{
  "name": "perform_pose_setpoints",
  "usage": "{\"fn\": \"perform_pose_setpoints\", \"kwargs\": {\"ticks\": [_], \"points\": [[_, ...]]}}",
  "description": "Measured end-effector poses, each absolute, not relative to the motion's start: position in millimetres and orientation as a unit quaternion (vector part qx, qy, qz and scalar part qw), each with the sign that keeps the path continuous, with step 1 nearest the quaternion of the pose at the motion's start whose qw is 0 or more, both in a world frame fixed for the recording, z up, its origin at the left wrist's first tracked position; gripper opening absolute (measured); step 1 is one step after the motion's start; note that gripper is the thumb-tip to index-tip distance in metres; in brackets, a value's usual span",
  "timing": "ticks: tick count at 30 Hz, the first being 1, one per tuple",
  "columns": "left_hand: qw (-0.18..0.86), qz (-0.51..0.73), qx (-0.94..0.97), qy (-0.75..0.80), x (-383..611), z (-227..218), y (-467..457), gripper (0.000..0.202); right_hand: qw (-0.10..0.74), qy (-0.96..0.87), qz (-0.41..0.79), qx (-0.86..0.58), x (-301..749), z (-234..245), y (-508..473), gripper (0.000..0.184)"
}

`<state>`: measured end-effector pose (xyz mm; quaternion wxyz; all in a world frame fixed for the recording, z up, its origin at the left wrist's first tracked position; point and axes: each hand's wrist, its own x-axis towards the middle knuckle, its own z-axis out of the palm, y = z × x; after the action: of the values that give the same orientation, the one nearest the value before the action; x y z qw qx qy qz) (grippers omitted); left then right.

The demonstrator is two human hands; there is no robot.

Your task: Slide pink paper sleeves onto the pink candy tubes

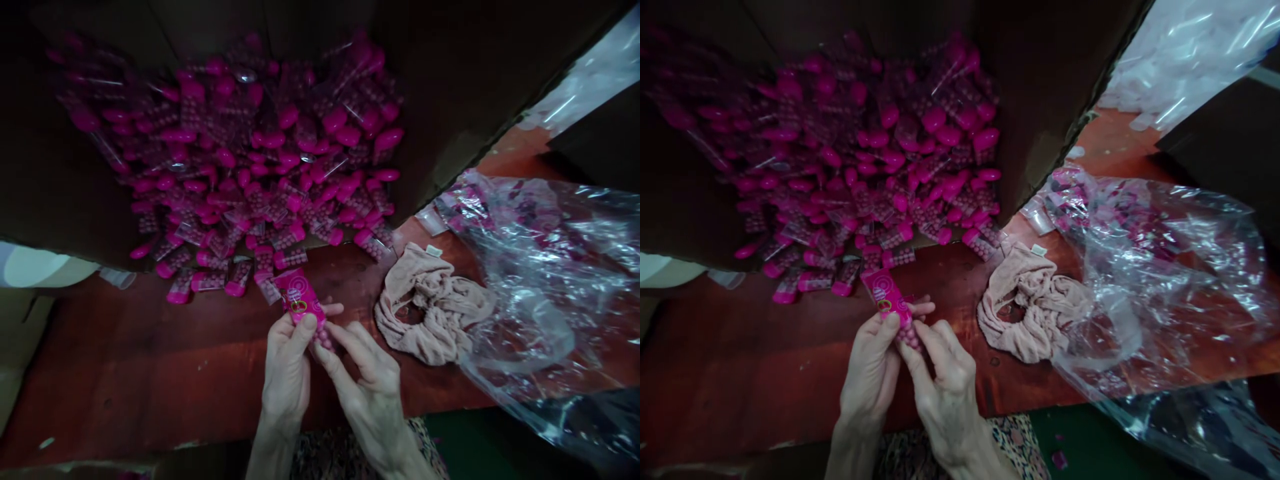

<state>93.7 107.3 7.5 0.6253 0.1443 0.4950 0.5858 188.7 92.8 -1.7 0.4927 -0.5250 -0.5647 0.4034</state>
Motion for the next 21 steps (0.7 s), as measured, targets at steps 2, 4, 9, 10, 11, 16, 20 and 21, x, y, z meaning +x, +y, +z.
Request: {"fn": "perform_pose_setpoints", "kwargs": {"ticks": [2, 4, 9, 10, 11, 16, 20, 21], "points": [[0.621, 0.583, 0.142, 0.504, 97.3, 3.2, 106.1, 0.014, 0.482, -0.574, 0.403, -0.525, 190.2, -0.7, 93.6, 0.021], [0.62, 0.577, 0.142, 0.512, 102.2, -0.6, 103.3, 0.015, 0.463, -0.559, 0.448, -0.523, 194.1, 0.6, 95.5, 0.019], [0.642, 0.583, 0.104, 0.486, 106.0, 1.1, 97.1, 0.024, 0.427, -0.421, 0.639, -0.482, 206.4, 0.2, 105.0, 0.013], [0.648, 0.587, 0.098, 0.475, 104.5, 2.9, 97.0, 0.029, 0.421, -0.39, 0.672, -0.467, 207.6, -1.0, 106.8, 0.014], [0.653, 0.588, 0.093, 0.468, 102.7, 4.6, 97.2, 0.033, 0.415, -0.362, 0.702, -0.453, 208.1, -2.6, 108.3, 0.015], [0.647, 0.576, 0.078, 0.493, 99.4, 6.2, 99.1, 0.034, 0.41, -0.308, 0.736, -0.442, 199.9, -9.4, 106.1, 0.016], [0.622, 0.587, 0.076, 0.512, 107.7, 1.4, 95.2, 0.025, 0.433, -0.383, 0.644, -0.501, 190.9, -6.0, 97.0, 0.014], [0.621, 0.59, 0.075, 0.511, 109.6, 0.5, 93.6, 0.025, 0.438, -0.407, 0.614, -0.515, 189.5, -4.6, 95.2, 0.015]]}}
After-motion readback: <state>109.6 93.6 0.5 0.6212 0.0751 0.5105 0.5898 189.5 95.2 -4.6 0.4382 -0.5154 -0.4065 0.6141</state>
